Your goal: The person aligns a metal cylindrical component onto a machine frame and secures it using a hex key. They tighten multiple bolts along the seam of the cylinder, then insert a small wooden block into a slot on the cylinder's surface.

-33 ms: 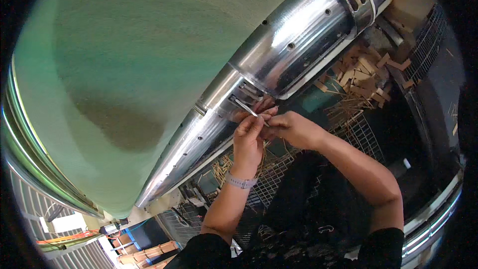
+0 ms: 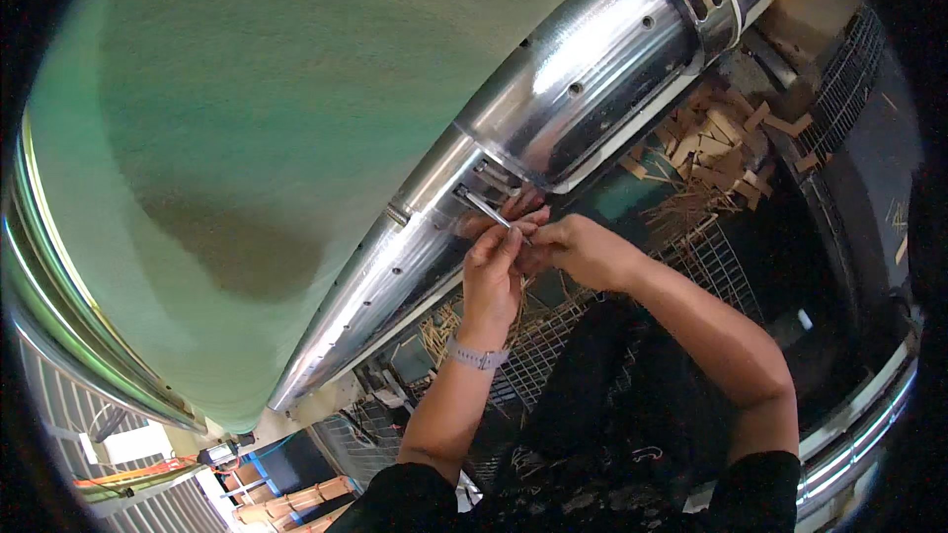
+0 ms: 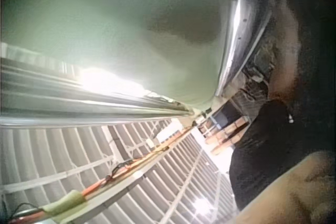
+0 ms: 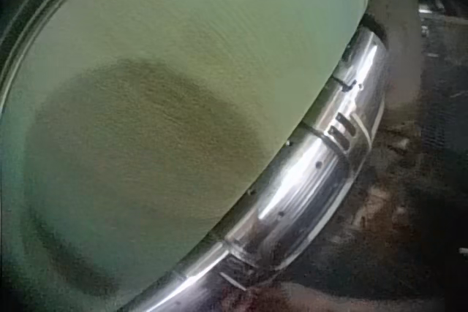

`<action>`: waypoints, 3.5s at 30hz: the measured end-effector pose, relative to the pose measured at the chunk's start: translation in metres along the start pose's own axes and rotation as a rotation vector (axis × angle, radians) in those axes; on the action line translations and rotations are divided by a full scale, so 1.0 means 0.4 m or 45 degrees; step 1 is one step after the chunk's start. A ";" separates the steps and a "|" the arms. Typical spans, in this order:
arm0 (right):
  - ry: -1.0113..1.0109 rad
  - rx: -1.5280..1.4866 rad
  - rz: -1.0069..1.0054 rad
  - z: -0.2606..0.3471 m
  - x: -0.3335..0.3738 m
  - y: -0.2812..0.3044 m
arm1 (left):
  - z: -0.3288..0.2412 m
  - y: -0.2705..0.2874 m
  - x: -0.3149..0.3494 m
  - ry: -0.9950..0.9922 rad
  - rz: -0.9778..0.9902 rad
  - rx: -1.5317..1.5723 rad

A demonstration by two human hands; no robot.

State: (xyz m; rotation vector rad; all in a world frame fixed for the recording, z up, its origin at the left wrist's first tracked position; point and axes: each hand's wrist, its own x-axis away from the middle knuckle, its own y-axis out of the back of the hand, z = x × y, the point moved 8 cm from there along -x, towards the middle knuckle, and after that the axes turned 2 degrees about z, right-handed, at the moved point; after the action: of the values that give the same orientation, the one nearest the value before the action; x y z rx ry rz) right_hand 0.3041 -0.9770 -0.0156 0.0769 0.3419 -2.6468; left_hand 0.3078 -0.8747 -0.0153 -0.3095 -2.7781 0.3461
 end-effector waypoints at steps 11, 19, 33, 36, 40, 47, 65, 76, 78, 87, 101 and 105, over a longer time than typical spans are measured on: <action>-0.444 0.028 -0.261 -0.116 0.012 0.012 | -0.011 -0.025 -0.004 0.095 -0.146 0.140; -0.549 0.194 -0.037 -0.002 0.003 0.011 | 0.011 -0.006 -0.011 0.023 -0.045 0.179; -0.485 0.330 -0.317 -0.035 0.012 0.018 | 0.010 -0.012 -0.002 -0.166 -0.307 0.232; -0.538 0.408 -0.120 -0.002 0.007 -0.008 | 0.017 -0.007 -0.006 -0.196 -0.243 0.296; -0.550 0.464 -0.116 -0.016 -0.007 0.010 | 0.012 -0.002 -0.008 -0.036 -0.148 0.144; -0.494 0.341 -0.456 -0.016 -0.004 0.008 | -0.008 0.018 -0.006 -0.178 -0.188 -0.281; -0.524 0.433 -0.336 -0.008 0.003 0.020 | 0.003 0.011 0.001 -0.250 -0.258 -0.105; -0.387 0.564 -0.236 -0.023 0.003 0.075 | 0.014 -0.012 -0.002 -0.096 -0.300 -0.114; -0.338 0.670 -0.303 0.009 -0.001 0.046 | 0.028 -0.008 -0.014 -0.293 -0.432 0.062; -0.355 0.641 -0.048 0.017 -0.017 0.026 | 0.032 -0.017 -0.026 -0.198 -0.093 0.368; -0.280 0.642 -0.002 -0.014 -0.024 0.014 | 0.033 -0.014 -0.029 -0.200 -0.054 0.560; -0.290 0.593 -0.172 -0.021 -0.014 0.018 | 0.019 -0.010 -0.019 -0.238 -0.117 0.452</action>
State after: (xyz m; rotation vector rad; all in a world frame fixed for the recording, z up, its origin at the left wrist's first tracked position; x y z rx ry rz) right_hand 0.3124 -0.9787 -0.0249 -0.1020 -0.3589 -2.7776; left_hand 0.3118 -0.8821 -0.0233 -0.0651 -2.8247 0.8697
